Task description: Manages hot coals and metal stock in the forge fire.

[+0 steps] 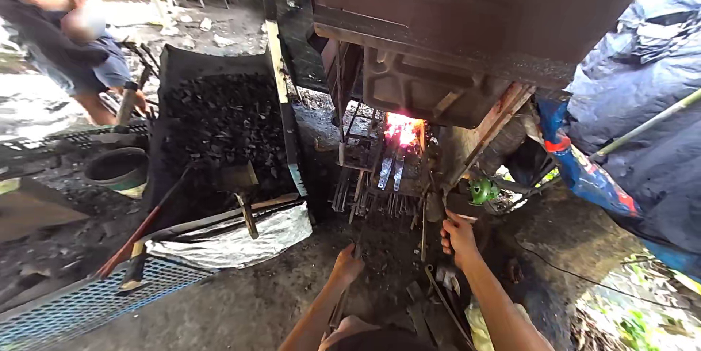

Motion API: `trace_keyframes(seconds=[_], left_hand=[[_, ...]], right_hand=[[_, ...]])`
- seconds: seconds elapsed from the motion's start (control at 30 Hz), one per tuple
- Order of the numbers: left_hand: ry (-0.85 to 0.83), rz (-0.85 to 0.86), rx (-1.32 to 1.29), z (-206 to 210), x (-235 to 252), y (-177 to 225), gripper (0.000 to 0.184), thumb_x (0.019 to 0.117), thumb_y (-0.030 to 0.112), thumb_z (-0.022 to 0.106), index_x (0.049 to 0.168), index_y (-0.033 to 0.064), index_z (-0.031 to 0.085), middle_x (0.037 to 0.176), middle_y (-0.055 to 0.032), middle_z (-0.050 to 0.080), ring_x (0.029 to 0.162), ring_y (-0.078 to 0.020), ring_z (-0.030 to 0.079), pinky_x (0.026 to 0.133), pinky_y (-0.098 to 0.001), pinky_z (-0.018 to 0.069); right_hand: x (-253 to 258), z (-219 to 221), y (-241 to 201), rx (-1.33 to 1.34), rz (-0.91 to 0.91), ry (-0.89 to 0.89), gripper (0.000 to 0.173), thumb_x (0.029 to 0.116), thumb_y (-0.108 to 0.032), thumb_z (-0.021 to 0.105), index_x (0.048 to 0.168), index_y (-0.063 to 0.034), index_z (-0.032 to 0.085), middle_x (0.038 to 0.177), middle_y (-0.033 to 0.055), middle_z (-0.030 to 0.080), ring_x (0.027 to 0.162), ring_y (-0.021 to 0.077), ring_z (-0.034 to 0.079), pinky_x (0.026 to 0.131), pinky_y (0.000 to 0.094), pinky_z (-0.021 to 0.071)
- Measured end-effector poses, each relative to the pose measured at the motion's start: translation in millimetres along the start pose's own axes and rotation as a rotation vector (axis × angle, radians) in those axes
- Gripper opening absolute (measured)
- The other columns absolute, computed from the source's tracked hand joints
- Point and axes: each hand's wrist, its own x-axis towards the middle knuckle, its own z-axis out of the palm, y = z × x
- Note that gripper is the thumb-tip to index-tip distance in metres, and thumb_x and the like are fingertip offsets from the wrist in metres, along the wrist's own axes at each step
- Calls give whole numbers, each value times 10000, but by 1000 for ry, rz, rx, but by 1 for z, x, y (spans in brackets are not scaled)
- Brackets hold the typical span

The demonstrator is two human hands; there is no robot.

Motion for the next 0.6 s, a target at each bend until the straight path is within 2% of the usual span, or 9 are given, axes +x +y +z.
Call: trace_keyframes(seconds=[0.13,0.23,0.33,0.47,0.53,0.6], left_hand=[[-20,-5,-81,7,7,12,479,902,68,725,1355,76,572,898,-149,685,628,-232,672,562,-398,598],[-21,3,-99,9,8,8,488,899,63,733,1359,69,570,909,-162,684,611,-236,668,558,-396,598],[-31,7,-108,1,1,5,494,893,54,739,1357,76,571,937,-156,699,657,-238,690,584,-403,607],[-22,101,-61,-16,-26,-20,471,864,109,771,1308,64,620,1033,-140,699,840,-245,694,769,-464,602],[-27,170,-92,-24,-41,-38,450,841,168,785,1251,54,638,981,-113,699,820,-214,687,766,-443,595],[-62,166,-108,-33,-53,-52,445,853,168,801,1251,43,646,984,-113,704,823,-203,686,767,-426,591]], right_hand=[[-22,-6,10,62,16,11,466,1090,-155,493,1554,-176,458,728,55,532,451,122,456,381,264,404],[-32,-9,19,54,19,-9,471,1088,-158,500,1557,-172,454,721,57,542,446,123,462,376,262,405],[-47,-11,14,29,-30,-11,468,1087,-158,499,1553,-157,464,719,57,538,451,128,462,377,267,407],[-25,-3,-27,-214,-124,22,494,1085,-144,492,1575,-140,427,741,58,549,454,121,452,390,270,403],[7,11,-62,-419,-159,38,498,1085,-174,482,1576,-135,417,796,77,574,492,130,478,434,288,434],[52,33,-99,-628,-177,56,482,1089,-219,463,1561,-126,432,934,132,618,616,184,544,558,354,497]])
